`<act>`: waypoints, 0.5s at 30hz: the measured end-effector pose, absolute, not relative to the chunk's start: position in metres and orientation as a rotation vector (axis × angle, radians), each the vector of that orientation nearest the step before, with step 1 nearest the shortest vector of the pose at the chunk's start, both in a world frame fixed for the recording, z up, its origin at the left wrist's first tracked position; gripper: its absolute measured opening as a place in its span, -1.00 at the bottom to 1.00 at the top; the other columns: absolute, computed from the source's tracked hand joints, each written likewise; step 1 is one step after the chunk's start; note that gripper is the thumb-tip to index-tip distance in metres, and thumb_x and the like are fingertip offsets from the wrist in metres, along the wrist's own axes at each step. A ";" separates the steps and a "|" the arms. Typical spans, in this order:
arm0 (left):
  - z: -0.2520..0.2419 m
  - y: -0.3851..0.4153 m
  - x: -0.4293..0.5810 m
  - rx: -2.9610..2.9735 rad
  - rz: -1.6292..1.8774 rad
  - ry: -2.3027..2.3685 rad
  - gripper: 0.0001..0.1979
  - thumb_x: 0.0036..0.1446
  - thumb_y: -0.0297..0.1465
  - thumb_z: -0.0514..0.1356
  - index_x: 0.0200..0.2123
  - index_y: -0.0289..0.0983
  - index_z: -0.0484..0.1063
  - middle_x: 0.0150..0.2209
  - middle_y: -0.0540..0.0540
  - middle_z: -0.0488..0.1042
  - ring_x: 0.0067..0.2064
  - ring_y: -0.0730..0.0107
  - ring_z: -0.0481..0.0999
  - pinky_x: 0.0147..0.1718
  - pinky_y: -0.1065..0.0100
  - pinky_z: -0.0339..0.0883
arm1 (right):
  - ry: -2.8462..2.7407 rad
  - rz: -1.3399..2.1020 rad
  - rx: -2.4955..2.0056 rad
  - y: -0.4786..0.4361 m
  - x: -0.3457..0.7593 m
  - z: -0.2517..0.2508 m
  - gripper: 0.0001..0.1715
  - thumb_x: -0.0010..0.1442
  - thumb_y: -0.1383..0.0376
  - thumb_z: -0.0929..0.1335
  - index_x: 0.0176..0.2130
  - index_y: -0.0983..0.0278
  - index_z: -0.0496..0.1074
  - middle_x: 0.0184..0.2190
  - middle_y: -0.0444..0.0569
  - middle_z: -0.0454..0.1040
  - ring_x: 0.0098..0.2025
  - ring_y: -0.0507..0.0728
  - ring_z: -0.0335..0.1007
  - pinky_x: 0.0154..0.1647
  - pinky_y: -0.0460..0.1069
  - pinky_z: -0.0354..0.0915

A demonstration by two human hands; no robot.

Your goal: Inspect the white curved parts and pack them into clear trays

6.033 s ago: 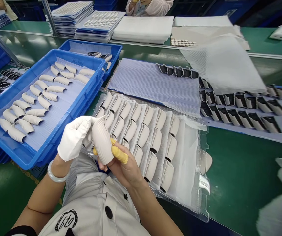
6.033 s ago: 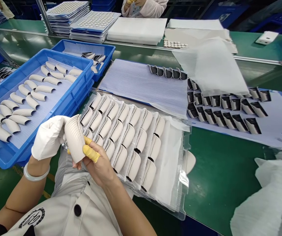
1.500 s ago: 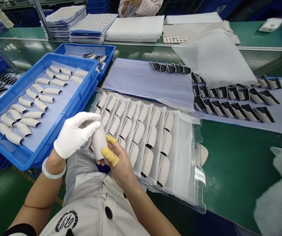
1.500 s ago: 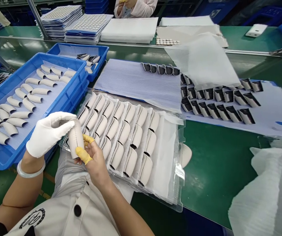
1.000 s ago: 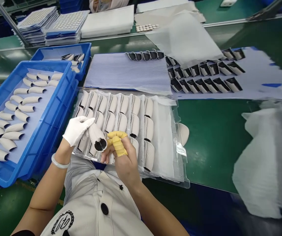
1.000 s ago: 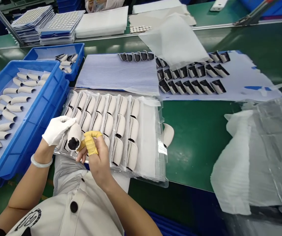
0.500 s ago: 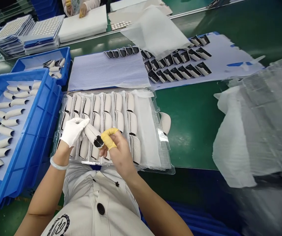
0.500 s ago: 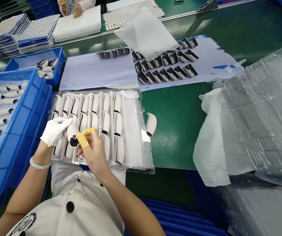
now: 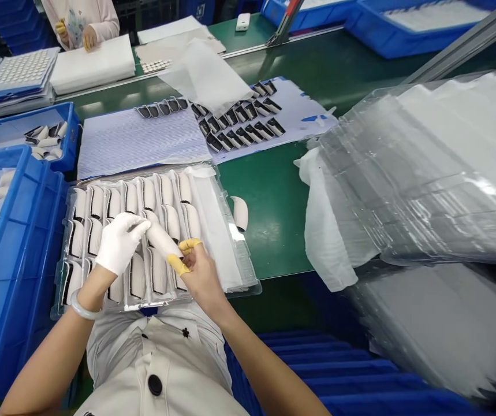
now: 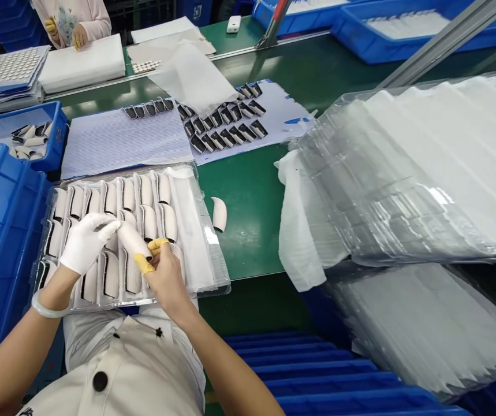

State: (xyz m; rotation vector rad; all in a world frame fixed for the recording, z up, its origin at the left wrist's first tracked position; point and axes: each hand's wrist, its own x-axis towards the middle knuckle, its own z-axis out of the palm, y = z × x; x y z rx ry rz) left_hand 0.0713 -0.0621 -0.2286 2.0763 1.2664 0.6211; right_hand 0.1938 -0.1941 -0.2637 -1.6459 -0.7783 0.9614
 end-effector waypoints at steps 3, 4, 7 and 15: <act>-0.227 -0.047 0.102 2.321 0.526 1.095 -0.84 0.08 -0.33 0.20 -0.44 -0.26 0.54 -0.38 -0.07 0.44 -0.24 0.28 0.44 -0.17 0.29 0.30 | -0.800 0.839 -1.708 -0.198 0.213 -0.264 -0.67 0.09 0.13 0.36 -0.21 0.24 0.25 -0.43 -0.09 0.42 -0.45 0.09 0.36 -0.36 0.04 0.32; -0.227 -0.041 0.114 2.365 0.501 1.056 -0.83 0.09 -0.34 0.20 -0.47 -0.26 0.54 -0.41 -0.07 0.42 -0.26 0.28 0.42 -0.19 0.28 0.29 | -0.820 0.796 -1.721 -0.198 0.219 -0.265 -0.66 0.11 0.11 0.36 -0.20 0.24 0.25 -0.43 -0.08 0.43 -0.44 0.11 0.37 -0.35 0.05 0.33; -0.229 -0.019 0.155 2.437 0.467 0.962 -0.76 0.10 -0.35 0.20 -0.58 -0.28 0.51 -0.45 -0.07 0.37 -0.26 0.26 0.39 -0.20 0.25 0.26 | -0.893 0.668 -1.773 -0.195 0.241 -0.266 -0.57 0.15 0.06 0.34 -0.10 0.29 0.27 -0.36 0.00 0.47 -0.35 0.16 0.42 -0.28 0.09 0.36; -0.257 0.043 0.238 2.493 0.430 0.882 -0.78 0.08 -0.31 0.20 -0.38 -0.28 0.62 -0.37 -0.13 0.46 -0.23 0.23 0.37 -0.18 0.23 0.24 | -1.153 0.316 -1.915 -0.181 0.299 -0.276 -0.62 0.30 0.13 0.22 -0.03 0.35 0.30 -0.19 0.11 0.47 -0.32 0.12 0.41 -0.35 0.04 0.38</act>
